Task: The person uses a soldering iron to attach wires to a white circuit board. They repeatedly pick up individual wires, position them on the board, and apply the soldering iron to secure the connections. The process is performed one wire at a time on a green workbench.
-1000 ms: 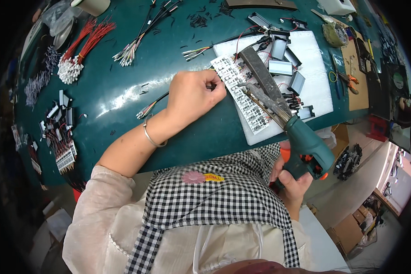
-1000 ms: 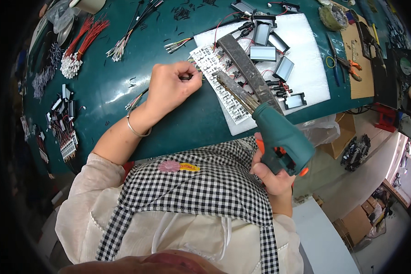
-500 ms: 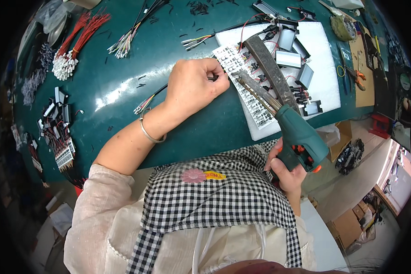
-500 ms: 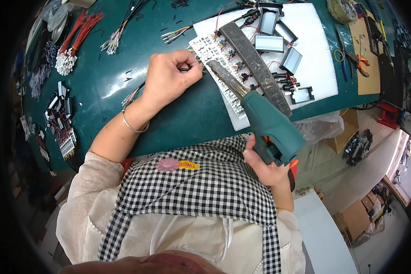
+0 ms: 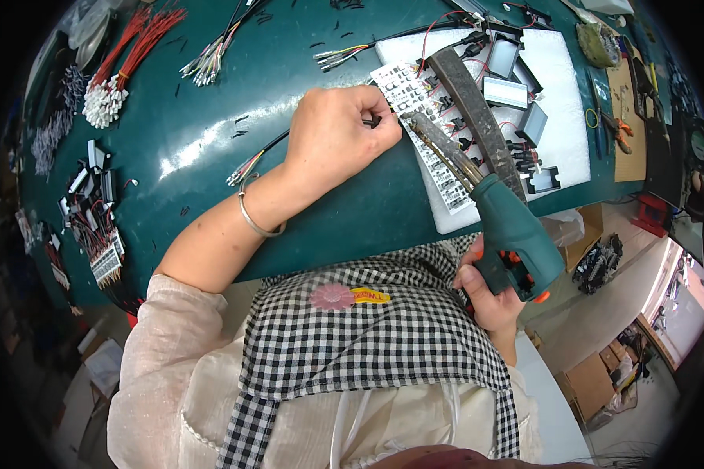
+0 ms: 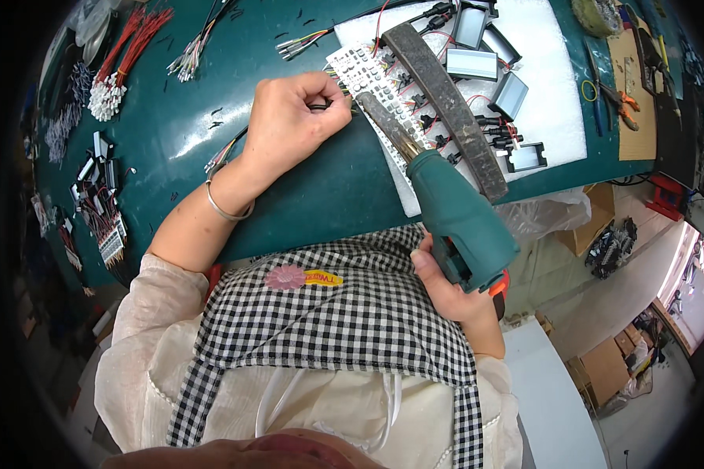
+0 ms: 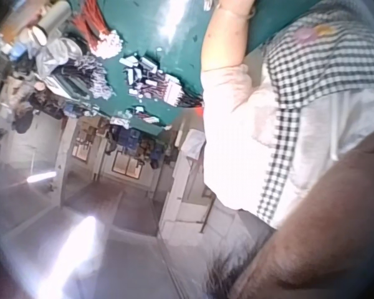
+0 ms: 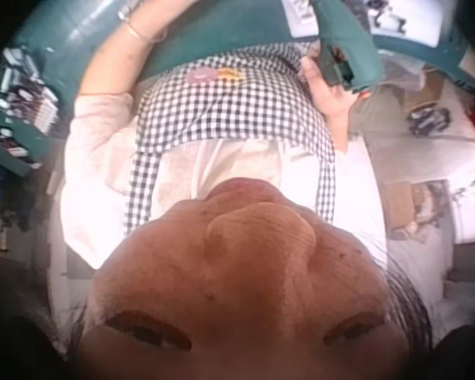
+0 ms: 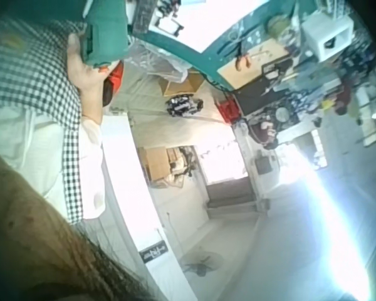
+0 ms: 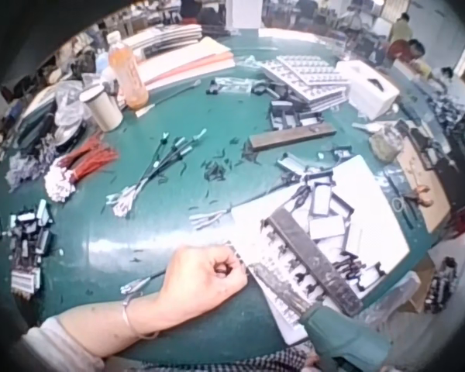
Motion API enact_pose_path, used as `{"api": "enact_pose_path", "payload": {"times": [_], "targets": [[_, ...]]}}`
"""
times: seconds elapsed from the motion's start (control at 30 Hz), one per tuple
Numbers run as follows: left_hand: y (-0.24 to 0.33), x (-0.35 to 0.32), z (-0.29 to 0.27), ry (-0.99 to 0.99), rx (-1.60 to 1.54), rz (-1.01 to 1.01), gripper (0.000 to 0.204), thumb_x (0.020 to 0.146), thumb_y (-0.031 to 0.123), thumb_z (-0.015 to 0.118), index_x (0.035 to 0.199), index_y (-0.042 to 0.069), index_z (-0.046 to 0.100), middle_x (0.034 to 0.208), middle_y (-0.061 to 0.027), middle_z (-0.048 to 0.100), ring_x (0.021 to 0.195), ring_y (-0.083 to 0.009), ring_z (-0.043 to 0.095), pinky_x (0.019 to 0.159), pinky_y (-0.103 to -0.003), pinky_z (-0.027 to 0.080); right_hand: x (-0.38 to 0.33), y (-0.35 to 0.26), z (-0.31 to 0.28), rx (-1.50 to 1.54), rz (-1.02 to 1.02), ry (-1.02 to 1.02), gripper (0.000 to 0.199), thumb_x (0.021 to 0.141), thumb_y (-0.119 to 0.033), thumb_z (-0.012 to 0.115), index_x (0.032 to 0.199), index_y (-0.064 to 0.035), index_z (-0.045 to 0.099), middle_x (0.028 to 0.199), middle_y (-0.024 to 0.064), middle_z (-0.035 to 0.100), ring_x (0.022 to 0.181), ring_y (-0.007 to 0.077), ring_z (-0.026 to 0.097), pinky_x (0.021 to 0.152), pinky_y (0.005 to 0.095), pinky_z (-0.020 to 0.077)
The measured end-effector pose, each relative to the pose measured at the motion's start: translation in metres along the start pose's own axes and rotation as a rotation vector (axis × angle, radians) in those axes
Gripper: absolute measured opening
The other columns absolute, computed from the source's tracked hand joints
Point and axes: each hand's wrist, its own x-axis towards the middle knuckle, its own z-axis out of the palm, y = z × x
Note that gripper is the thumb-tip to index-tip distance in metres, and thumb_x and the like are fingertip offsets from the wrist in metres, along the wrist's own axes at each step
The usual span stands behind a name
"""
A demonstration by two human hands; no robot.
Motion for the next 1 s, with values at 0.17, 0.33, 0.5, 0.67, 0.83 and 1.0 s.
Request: {"api": "enact_pose_path", "payload": {"times": [0.17,0.33,0.5,0.67,0.83,1.0], "targets": [[-0.001,0.000,0.001,0.009,-0.011,0.023,0.011,0.072,0.009,0.065,0.070,-0.002,0.063,0.056,-0.0072,0.060,0.051,-0.0052,0.052,0.048,-0.023,0.042,-0.001,0.001,-0.007,-0.156,-0.022,-0.057,0.018,0.075,0.000,0.069,0.092,-0.0014,0.063,0.081,0.0030,0.063,0.071,0.0110,0.058,0.066,0.0247,0.0481],[-0.001,0.001,0.001,0.016,-0.045,0.021,0.012,0.072,0.011,0.066,0.070,-0.001,0.064,0.055,-0.0062,0.059,0.050,-0.0052,0.051,0.048,-0.023,0.042,0.003,-0.006,-0.005,-0.121,-0.072,-0.020,0.032,0.073,-0.002,0.069,0.103,0.0037,0.057,0.076,0.0063,0.061,0.064,0.0126,0.057,0.060,0.0246,0.0472],[0.001,0.001,0.000,0.006,-0.026,0.013,0.013,0.072,0.012,0.066,0.069,0.000,0.064,0.054,-0.0054,0.059,0.048,-0.0055,0.050,0.047,-0.023,0.041,0.004,-0.013,0.001,0.045,-0.105,0.075,0.056,0.073,-0.015,0.072,0.114,0.0120,0.046,0.065,0.0105,0.056,0.050,0.0147,0.054,0.047,0.0237,0.0448],[-0.001,0.001,0.000,0.013,-0.031,0.013,0.014,0.072,0.013,0.066,0.070,0.000,0.064,0.054,-0.0053,0.059,0.048,-0.0054,0.050,0.047,-0.023,0.041,0.002,-0.011,-0.004,0.020,-0.073,0.027,0.050,0.074,-0.010,0.072,0.113,0.0096,0.049,0.076,0.0105,0.059,0.057,0.0140,0.055,0.052,0.0241,0.0465],[0.000,0.001,0.000,-0.010,-0.029,-0.002,0.014,0.073,0.013,0.066,0.070,-0.001,0.064,0.054,-0.0055,0.059,0.049,-0.0053,0.050,0.047,-0.023,0.041,0.004,-0.009,-0.001,0.020,-0.039,-0.016,0.037,0.072,0.003,0.071,0.107,0.0021,0.057,0.087,0.0067,0.063,0.072,0.0122,0.059,0.063,0.0257,0.0494],[-0.001,0.001,0.000,-0.014,-0.018,0.003,0.014,0.073,0.013,0.066,0.070,-0.001,0.064,0.055,-0.0059,0.059,0.049,-0.0057,0.051,0.048,-0.023,0.042,0.005,-0.011,0.002,-0.074,-0.053,-0.006,0.034,0.072,0.005,0.069,0.104,0.0002,0.059,0.086,0.0058,0.062,0.073,0.0126,0.060,0.063,0.0250,0.0492]]}}
